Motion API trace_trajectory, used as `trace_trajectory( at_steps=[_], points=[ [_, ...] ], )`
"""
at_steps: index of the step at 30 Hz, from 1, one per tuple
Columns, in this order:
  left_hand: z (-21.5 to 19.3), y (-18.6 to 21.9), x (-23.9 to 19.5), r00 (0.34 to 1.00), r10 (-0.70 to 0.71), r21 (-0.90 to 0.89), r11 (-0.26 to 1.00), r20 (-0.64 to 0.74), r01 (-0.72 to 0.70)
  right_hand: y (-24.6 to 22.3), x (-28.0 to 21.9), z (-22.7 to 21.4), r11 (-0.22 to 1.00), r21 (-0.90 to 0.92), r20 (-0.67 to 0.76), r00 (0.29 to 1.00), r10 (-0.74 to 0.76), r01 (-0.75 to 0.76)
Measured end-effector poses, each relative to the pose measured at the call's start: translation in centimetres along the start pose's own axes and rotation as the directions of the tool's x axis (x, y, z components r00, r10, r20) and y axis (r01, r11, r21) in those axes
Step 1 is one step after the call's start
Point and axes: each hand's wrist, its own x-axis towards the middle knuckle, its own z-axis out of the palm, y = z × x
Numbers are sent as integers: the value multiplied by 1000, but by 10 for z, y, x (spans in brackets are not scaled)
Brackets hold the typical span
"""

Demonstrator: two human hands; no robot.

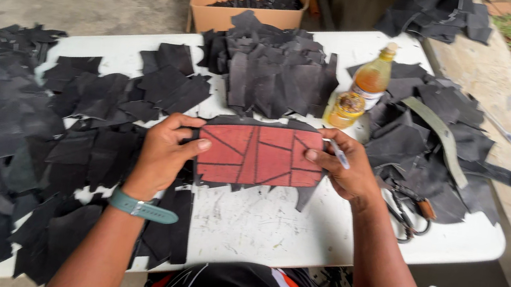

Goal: The person places a red patterned template on a black material piece and uses a white marker to trace the pattern. They then remove the template and repeat the process on another black material piece.

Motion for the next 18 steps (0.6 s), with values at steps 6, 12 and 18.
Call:
trace_trajectory(
  at_steps=[6, 12, 18],
  points=[
    [-5, -9, 4, 1000, -22, -63, 998, -10, 22, -5, 0, 7, 999, -16, 7, 999, -39, 39],
    [-2, -9, 0, 992, 126, 108, 987, -21, -123, -13, -8, 12, 961, -225, -22, 985, -172, 163],
    [-2, -13, -7, 984, 174, 57, 983, -27, -173, -13, -22, 17, 930, -312, -38, 976, -216, 194]
  ],
)
